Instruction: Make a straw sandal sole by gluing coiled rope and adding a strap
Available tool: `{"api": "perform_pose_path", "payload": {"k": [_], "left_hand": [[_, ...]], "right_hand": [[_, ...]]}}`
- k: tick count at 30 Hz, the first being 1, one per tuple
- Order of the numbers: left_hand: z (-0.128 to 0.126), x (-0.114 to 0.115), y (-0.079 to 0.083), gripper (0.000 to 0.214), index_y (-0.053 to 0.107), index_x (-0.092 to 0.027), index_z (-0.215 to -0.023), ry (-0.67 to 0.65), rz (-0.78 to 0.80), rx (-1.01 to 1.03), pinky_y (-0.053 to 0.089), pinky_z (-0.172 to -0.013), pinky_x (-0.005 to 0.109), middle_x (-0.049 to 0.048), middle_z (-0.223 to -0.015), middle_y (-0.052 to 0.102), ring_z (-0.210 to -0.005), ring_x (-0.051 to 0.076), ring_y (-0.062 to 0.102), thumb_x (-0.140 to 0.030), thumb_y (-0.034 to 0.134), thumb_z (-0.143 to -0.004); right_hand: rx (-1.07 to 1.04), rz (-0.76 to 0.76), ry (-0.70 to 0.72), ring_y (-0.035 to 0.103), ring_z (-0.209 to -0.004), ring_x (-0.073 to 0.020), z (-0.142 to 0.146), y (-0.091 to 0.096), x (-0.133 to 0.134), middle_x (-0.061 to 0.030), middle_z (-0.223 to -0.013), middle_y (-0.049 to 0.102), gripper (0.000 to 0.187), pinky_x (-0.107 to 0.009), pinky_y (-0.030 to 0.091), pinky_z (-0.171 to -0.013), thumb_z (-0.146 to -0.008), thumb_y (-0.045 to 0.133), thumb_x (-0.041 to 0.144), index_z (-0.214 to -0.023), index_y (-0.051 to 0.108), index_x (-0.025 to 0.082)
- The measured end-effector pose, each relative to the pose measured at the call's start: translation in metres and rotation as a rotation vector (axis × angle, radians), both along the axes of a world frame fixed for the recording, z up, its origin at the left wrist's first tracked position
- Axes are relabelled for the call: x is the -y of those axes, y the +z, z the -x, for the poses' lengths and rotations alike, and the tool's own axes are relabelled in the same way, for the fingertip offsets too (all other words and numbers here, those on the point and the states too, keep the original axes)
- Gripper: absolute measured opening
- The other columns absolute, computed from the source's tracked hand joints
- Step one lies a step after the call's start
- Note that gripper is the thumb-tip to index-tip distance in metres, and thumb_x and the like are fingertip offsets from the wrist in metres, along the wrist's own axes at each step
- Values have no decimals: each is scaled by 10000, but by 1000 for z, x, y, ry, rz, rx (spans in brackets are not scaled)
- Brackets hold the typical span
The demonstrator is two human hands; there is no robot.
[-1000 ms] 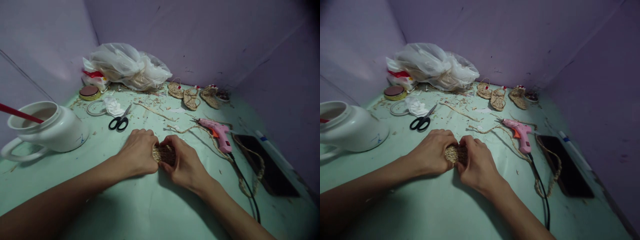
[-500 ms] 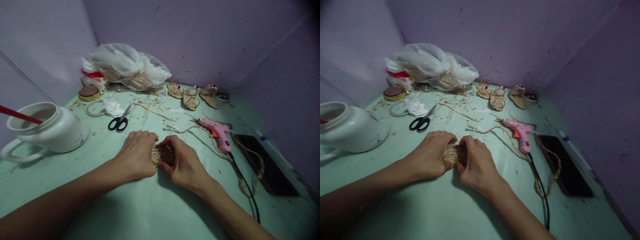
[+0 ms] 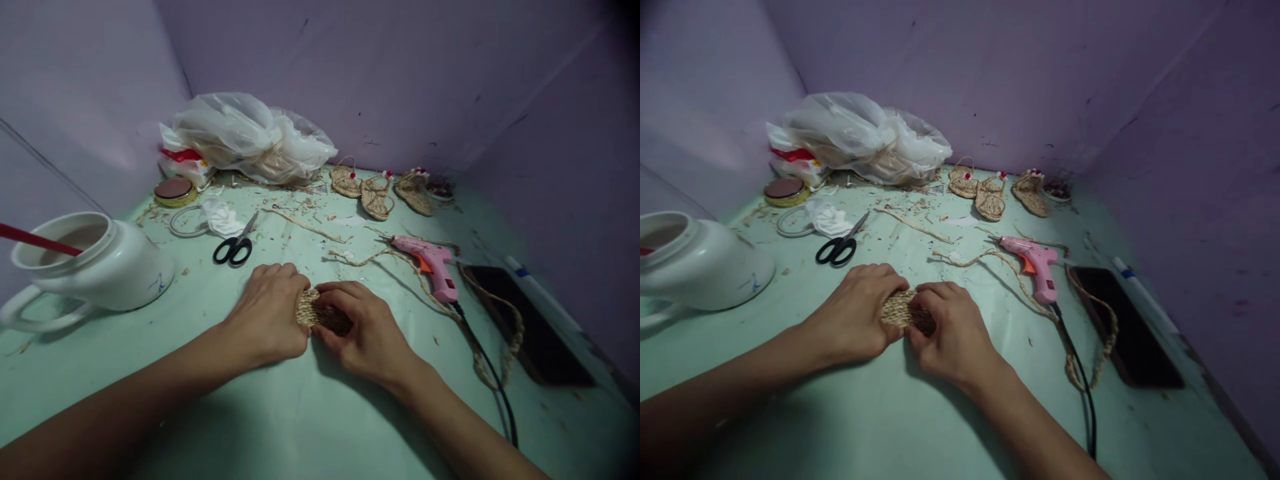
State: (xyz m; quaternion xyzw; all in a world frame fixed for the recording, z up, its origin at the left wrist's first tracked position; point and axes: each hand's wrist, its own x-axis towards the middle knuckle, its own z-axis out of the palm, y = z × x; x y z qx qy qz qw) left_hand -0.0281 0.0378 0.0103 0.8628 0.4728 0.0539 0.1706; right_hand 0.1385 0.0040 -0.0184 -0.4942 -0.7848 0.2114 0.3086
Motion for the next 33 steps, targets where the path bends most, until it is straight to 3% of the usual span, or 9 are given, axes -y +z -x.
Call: {"api": "perform_pose_path", "payload": {"k": [7, 33], "left_hand": [[-2, -7, -3, 338, 640, -219, -928, -27, 24, 38, 408, -812, 402, 55, -855, 591, -844, 249, 535, -293, 618, -599], [-7, -8, -4, 308, 652, -177, -857, -15, 3, 60, 421, -788, 437, 93, -837, 623, -811, 269, 543, -291, 579, -580]], "right_hand": [[20, -18, -10, 604, -921, -253, 2, 0, 1, -91, -1028, 687, 197, -423, 483, -809, -645, 628, 149, -834, 667, 189], [16, -93, -33, 619, -873, -250, 5, -3, 0, -77, -953, 712, 190, -402, 501, -775, -622, 629, 133, -790, 697, 189]]}}
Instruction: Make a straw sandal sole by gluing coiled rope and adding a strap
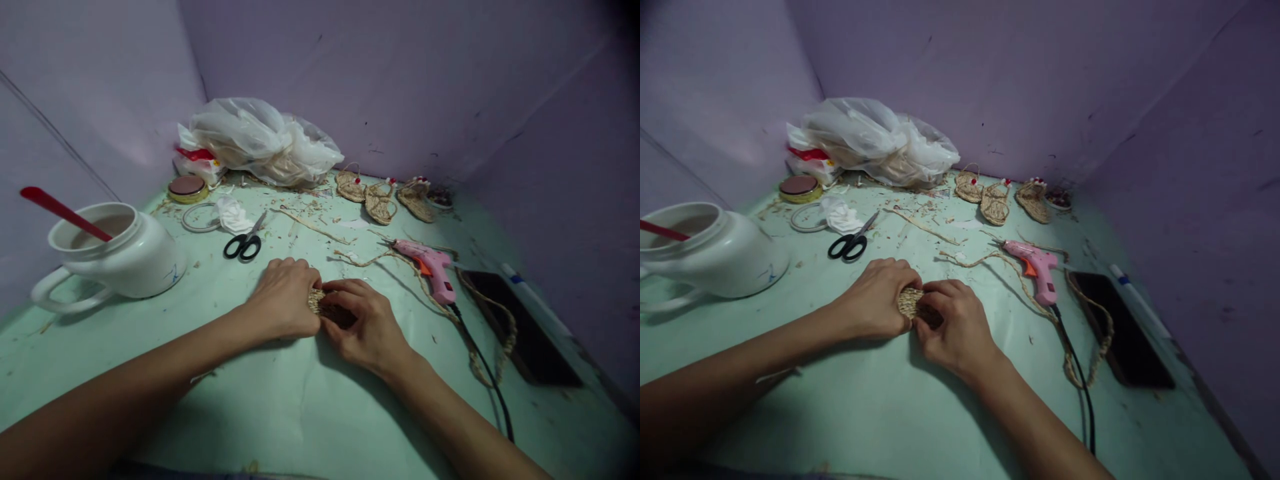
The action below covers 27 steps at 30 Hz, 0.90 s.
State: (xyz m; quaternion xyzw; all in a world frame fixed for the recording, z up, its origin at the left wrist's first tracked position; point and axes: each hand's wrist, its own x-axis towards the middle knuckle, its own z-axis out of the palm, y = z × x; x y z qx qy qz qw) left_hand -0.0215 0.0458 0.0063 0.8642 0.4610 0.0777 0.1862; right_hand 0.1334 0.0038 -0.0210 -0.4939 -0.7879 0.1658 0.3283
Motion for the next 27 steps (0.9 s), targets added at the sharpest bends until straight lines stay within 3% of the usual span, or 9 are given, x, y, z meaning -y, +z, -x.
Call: {"api": "perform_pose_path", "payload": {"k": [15, 19, 21, 27], "left_hand": [[2, 3, -3, 311, 662, -187, -878, 2, 0, -1, 415, -819, 439, 86, -863, 625, -853, 276, 545, -283, 595, -590], [9, 3, -2, 616, 534, -150, -1199, 46, 51, 23, 407, -893, 438, 115, -1026, 615, -985, 300, 533, -310, 634, -613], [13, 3, 0, 692, 457, -124, -1269, 64, 93, 23, 414, -902, 414, 130, -1089, 595, -1027, 295, 526, -298, 640, -624], [17, 4, 4, 398, 597, -160, -1020, 4, 115, -7, 416, -887, 378, 100, -1063, 552, -1033, 274, 483, -270, 649, -641]], "right_hand": [[-17, -36, -9, 619, -855, -251, 0, -5, 1, -84, -942, 714, 181, -406, 500, -766, -624, 639, 147, -792, 699, 169], [-8, -22, 3, 622, -877, -259, -1, -3, 2, -101, -956, 708, 182, -410, 499, -775, -633, 640, 154, -809, 688, 157], [-1, -12, 7, 622, -882, -261, -1, -2, 2, -107, -965, 705, 188, -412, 498, -781, -636, 642, 160, -820, 681, 152], [-17, -6, 5, 630, -873, -253, -1, -2, -1, -104, -966, 707, 197, -409, 495, -787, -636, 632, 158, -828, 678, 151]]}}
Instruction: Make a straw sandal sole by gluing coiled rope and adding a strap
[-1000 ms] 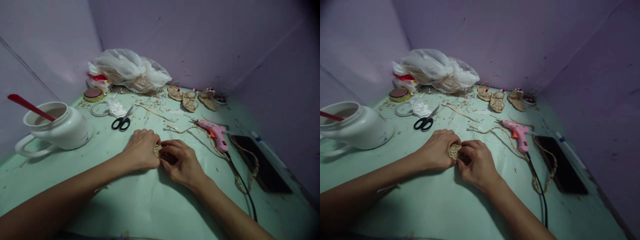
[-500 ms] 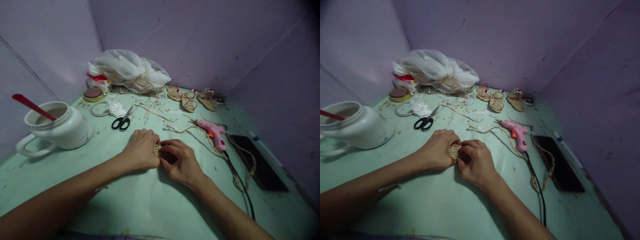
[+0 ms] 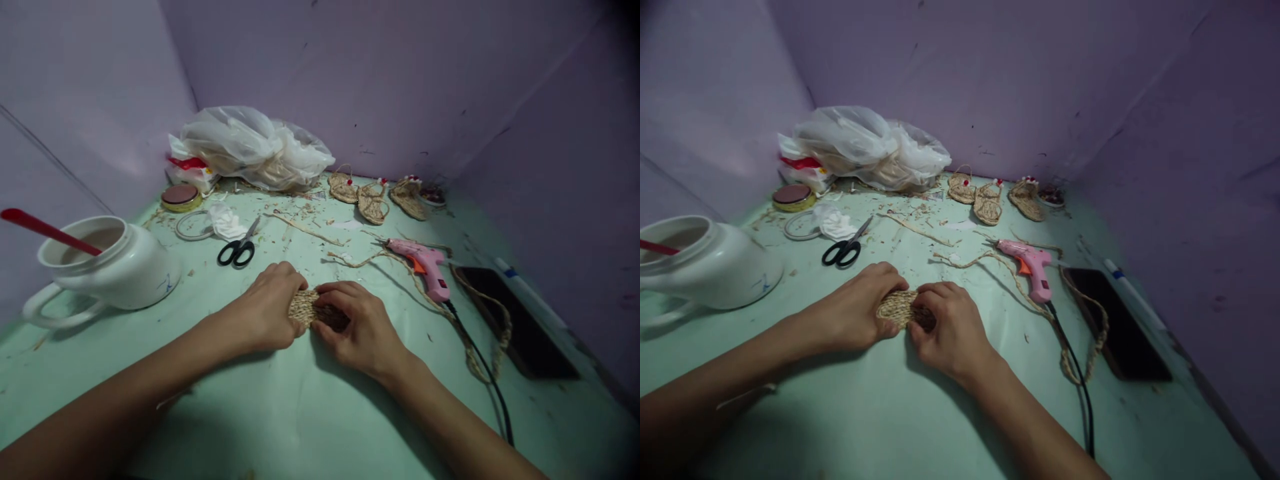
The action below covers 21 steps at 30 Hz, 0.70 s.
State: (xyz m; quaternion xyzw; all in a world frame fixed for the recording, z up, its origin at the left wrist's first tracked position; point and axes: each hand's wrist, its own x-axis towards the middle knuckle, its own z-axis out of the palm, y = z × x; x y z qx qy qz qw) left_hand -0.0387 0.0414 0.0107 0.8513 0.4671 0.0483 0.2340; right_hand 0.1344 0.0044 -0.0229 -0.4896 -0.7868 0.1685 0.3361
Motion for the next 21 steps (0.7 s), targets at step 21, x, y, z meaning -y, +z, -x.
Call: {"api": "perform_pose_path", "payload": {"k": [21], "left_hand": [[-10, 2, 5, 292, 613, -190, -951, -104, -143, -54, 393, -843, 426, 78, -967, 585, -949, 273, 519, -278, 591, -674]], "right_hand": [[-2, 41, 1, 622, -823, -236, -1, 1, 0, -82, -892, 701, 140, -390, 476, -771, -636, 650, 151, -766, 607, 180]]}}
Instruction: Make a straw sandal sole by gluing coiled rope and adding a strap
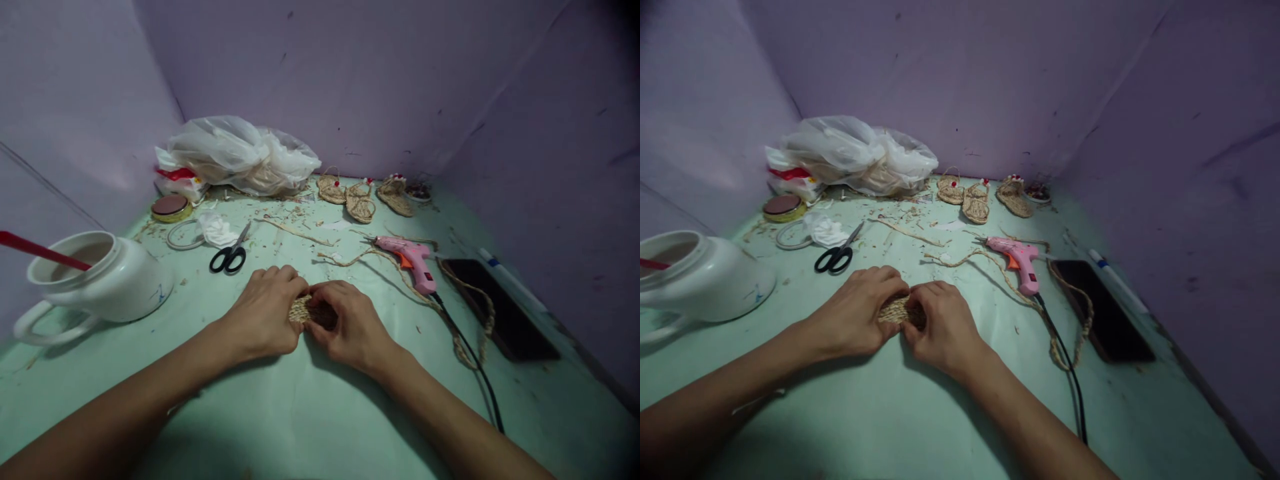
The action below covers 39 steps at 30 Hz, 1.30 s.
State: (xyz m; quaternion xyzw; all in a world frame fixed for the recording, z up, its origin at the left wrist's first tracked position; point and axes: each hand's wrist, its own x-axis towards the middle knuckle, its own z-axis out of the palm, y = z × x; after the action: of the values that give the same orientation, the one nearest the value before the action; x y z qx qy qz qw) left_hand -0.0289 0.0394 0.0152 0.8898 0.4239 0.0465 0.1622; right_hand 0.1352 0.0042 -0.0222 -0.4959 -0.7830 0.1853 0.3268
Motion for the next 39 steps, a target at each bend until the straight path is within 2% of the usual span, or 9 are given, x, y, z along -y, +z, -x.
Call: {"api": "perform_pose_path", "payload": {"k": [3, 5, 8, 11, 16, 18, 22, 28, 39], "left_hand": [[-4, 2, 1, 123, 607, -183, -759, -39, -31, -12, 397, -818, 408, 65, -879, 589, -895, 254, 529, -231, 577, -650], [-7, 2, 2, 117, 589, -173, -731, -39, -33, -22, 400, -815, 410, 68, -870, 592, -864, 245, 540, -205, 566, -621], [-9, 2, 2, 183, 574, -163, -767, -33, -44, -47, 403, -822, 424, 77, -872, 601, -848, 247, 548, -171, 544, -587], [-10, 2, 2, 289, 569, -156, -874, -15, -45, -48, 401, -854, 436, 88, -900, 615, -881, 263, 547, -162, 537, -587], [-10, 4, 2, 449, 534, -126, -1070, 32, -20, -22, 376, -927, 453, 123, -1040, 620, -1003, 299, 533, -196, 550, -627], [-11, 5, 0, 464, 533, -121, -1089, 49, -12, -28, 365, -937, 474, 132, -1052, 621, -1015, 312, 533, -229, 565, -639], [-14, 10, -3, 390, 563, -132, -1043, 104, -20, -34, 380, -903, 487, 130, -999, 629, -989, 315, 547, -245, 548, -670], [-19, 10, -8, 212, 629, -159, -835, 190, -12, -24, 430, -826, 435, 122, -885, 638, -916, 297, 575, -226, 533, -660], [-19, 12, -10, 167, 652, -188, -745, 238, -74, 58, 431, -789, 430, 84, -832, 660, -876, 267, 570, -201, 524, -639]], "right_hand": [[-12, 29, 60, 625, -887, -237, -6, 3, 1, -96, -967, 691, 106, -387, 476, -798, -689, 667, 200, -780, 615, 184], [-18, 18, 87, 593, -1016, -268, -14, 5, 3, -126, -1098, 652, 202, -423, 459, -863, -695, 700, 273, -861, 627, 184], [-35, -86, -36, 516, -1128, -300, -29, 7, 6, -145, -1205, 579, 328, -482, 407, -935, -689, 712, 311, -973, 603, 189], [-54, -124, -146, 543, -1022, -272, -37, 10, 7, -106, -1061, 612, 253, -455, 428, -877, -718, 671, 260, -950, 589, 203], [103, -28, 30, 544, -877, -245, -23, 13, 11, -68, -952, 654, 205, -422, 409, -795, -694, 677, 255, -880, 616, 195], [167, -34, 44, 538, -874, -247, -16, 12, 12, -66, -942, 665, 198, -429, 387, -804, -709, 655, 256, -894, 630, 191], [193, -52, 3, 535, -858, -243, -8, 8, 12, -59, -921, 672, 199, -421, 376, -799, -701, 602, 206, -891, 662, 197], [137, -77, -46, 538, -824, -229, -7, 1, 11, -37, -867, 687, 177, -391, 403, -763, -659, 605, 196, -815, 688, 199], [92, -121, -67, 535, -834, -229, -4, -5, 12, -28, -874, 697, 160, -372, 429, -735, -680, 596, 187, -802, 697, 205]]}}
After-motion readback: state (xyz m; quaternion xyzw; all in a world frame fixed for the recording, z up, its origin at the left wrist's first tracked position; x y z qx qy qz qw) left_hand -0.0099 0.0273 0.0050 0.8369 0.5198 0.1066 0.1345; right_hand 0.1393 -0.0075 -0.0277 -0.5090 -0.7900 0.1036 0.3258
